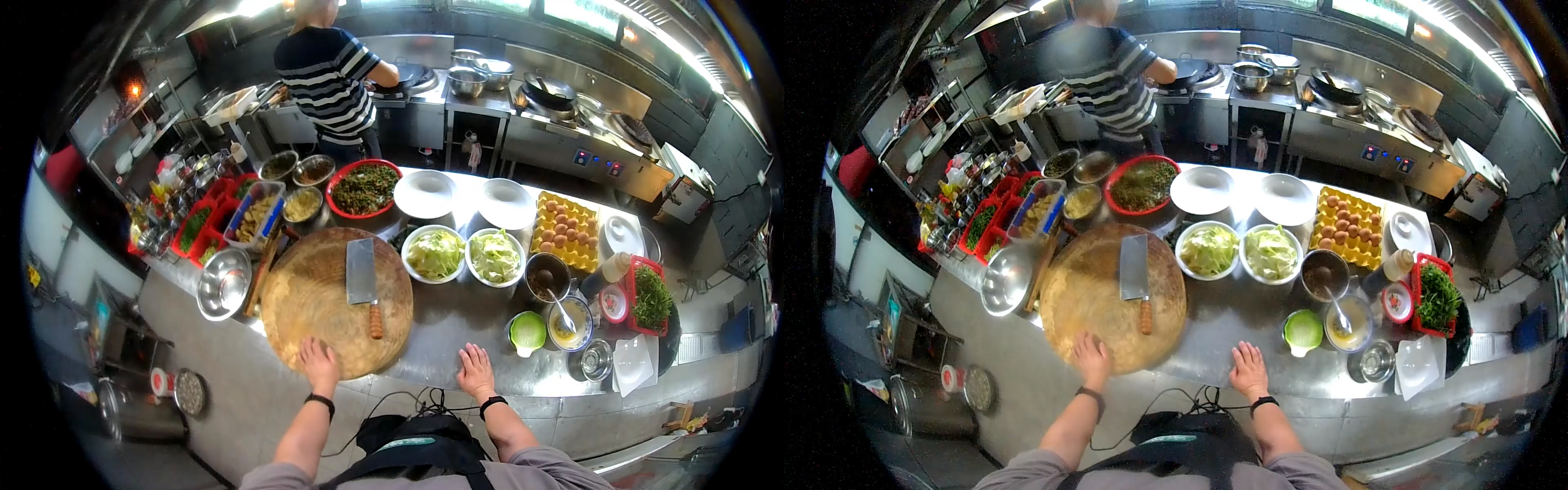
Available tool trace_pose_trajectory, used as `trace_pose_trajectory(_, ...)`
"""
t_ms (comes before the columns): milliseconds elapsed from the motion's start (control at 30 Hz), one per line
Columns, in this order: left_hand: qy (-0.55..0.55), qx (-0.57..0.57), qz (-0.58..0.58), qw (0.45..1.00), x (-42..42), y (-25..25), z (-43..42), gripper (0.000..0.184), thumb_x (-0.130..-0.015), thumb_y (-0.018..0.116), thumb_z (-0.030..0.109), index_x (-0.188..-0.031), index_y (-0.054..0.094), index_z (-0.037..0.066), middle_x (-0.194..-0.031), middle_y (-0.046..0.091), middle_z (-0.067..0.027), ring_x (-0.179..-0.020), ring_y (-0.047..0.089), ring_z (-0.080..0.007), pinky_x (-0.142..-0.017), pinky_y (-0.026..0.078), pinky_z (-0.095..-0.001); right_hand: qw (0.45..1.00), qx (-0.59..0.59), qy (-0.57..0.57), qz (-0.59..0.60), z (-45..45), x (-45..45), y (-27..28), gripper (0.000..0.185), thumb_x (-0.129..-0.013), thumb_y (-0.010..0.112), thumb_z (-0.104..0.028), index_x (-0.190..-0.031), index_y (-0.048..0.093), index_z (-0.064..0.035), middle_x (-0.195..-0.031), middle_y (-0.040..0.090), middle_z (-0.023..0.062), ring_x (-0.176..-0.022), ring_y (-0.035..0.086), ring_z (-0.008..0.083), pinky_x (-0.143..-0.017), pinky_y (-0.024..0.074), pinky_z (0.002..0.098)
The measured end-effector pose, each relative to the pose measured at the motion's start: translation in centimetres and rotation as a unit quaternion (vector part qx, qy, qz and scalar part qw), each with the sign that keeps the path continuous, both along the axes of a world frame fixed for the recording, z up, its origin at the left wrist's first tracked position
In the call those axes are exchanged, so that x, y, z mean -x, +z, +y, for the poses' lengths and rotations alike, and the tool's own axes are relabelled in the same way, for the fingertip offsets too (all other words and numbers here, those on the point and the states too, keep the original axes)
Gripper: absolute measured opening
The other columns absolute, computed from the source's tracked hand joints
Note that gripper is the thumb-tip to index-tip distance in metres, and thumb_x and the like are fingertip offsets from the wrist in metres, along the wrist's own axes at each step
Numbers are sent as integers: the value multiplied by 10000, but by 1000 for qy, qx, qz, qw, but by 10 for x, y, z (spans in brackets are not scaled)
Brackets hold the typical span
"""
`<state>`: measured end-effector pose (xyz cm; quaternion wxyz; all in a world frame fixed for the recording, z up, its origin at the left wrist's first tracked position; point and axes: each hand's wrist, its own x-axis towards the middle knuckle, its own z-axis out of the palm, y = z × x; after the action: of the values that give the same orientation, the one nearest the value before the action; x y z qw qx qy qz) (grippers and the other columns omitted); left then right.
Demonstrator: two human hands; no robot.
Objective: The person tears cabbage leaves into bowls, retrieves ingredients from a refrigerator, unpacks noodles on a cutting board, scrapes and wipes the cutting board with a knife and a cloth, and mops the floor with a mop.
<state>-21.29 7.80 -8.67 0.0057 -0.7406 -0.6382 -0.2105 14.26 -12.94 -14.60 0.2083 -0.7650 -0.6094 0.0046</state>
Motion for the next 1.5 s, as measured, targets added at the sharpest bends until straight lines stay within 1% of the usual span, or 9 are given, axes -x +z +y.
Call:
trace_pose_trajectory(333, 4, -1, -3, 1000, 1, -3, 0, 446, -836, 599, 254, -1211, 521, 25, -1363, 458, -173, -1314, 373, -360, -1114, 237, -533, 1000, -5, -1, -8, 0, 0, -1, 501, -752, 580, -166, -1247, 550, -98, -1379, 468, 124, -1316, 401, 304, -1138, 286, 473)
trace_pose_trajectory(900, 1, -5, -2, 1000, 0, 1, -2, 429, -831, 602, 232, -1196, 531, 18, -1342, 473, -176, -1294, 390, -357, -1103, 244, -529, 1000, -1, -2, -3, 0, 1, 0, 530, -739, 582, -156, -1264, 533, -96, -1392, 454, 119, -1322, 391, 302, -1139, 288, 473)
trace_pose_trajectory(1000, -17, -38, -20, 999, 13, -32, 7, 432, -832, 601, 233, -1199, 530, 16, -1342, 474, -182, -1295, 388, -368, -1102, 249, -528, 1000, -2, -21, 1, -5, 1, 3, 530, -741, 586, -159, -1264, 532, -95, -1387, 458, 120, -1322, 393, 302, -1136, 294, 473)
trace_pose_trajectory(1067, -6, -20, 15, 1000, 17, -50, 12, 429, -841, 588, 241, -1203, 530, 19, -1345, 475, -186, -1293, 387, -384, -1096, 258, -529, 1000, 14, -2, 16, -4, -2, -2, 530, -742, 588, -159, -1264, 532, -94, -1382, 463, 123, -1314, 403, 303, -1133, 301, 471)
trace_pose_trajectory(1100, 1, -12, 9, 1000, 10, -40, 9, 423, -847, 582, 247, -1204, 532, 25, -1347, 476, -183, -1292, 388, -382, -1091, 264, -528, 999, 21, -29, 10, -7, -4, -2, 530, -742, 588, -159, -1264, 532, -94, -1382, 463, 123, -1314, 403, 303, -1133, 301, 471)
trace_pose_trajectory(1133, 14, -4, 6, 1000, 7, -28, 6, 418, -853, 576, 252, -1204, 534, 31, -1348, 478, -181, -1291, 390, -380, -1087, 270, -527, 1000, 9, -19, 6, -6, -3, -1, 529, -744, 587, -164, -1265, 532, -94, -1382, 464, 124, -1311, 407, 303, -1132, 303, 469)
trace_pose_trajectory(1267, -3, -11, 13, 1000, 8, -22, 4, 413, -861, 567, 260, -1206, 536, 35, -1353, 478, -177, -1290, 395, -368, -1081, 280, -518, 1000, -11, -2, -7, -5, -4, 0, 531, -747, 583, -178, -1268, 530, -92, -1383, 464, 129, -1303, 417, 304, -1130, 307, 462)
trace_pose_trajectory(1433, 3, 20, 12, 1000, 1, -7, 1, 410, -863, 565, 246, -1210, 528, 30, -1348, 475, -181, -1294, 392, -365, -1093, 271, -514, 1000, -9, -5, -7, -2, -3, -5, 536, -742, 582, -183, -1268, 529, -90, -1382, 463, 133, -1310, 408, 303, -1132, 299, 464)
trace_pose_trajectory(1500, 4, 2, 29, 1000, 3, -17, 4, 412, -861, 570, 242, -1212, 528, 31, -1343, 478, -179, -1292, 394, -361, -1092, 272, -513, 1000, 0, -7, -1, -2, -3, -7, 539, -737, 582, -182, -1265, 529, -89, -1382, 463, 130, -1318, 398, 301, -1136, 290, 468)
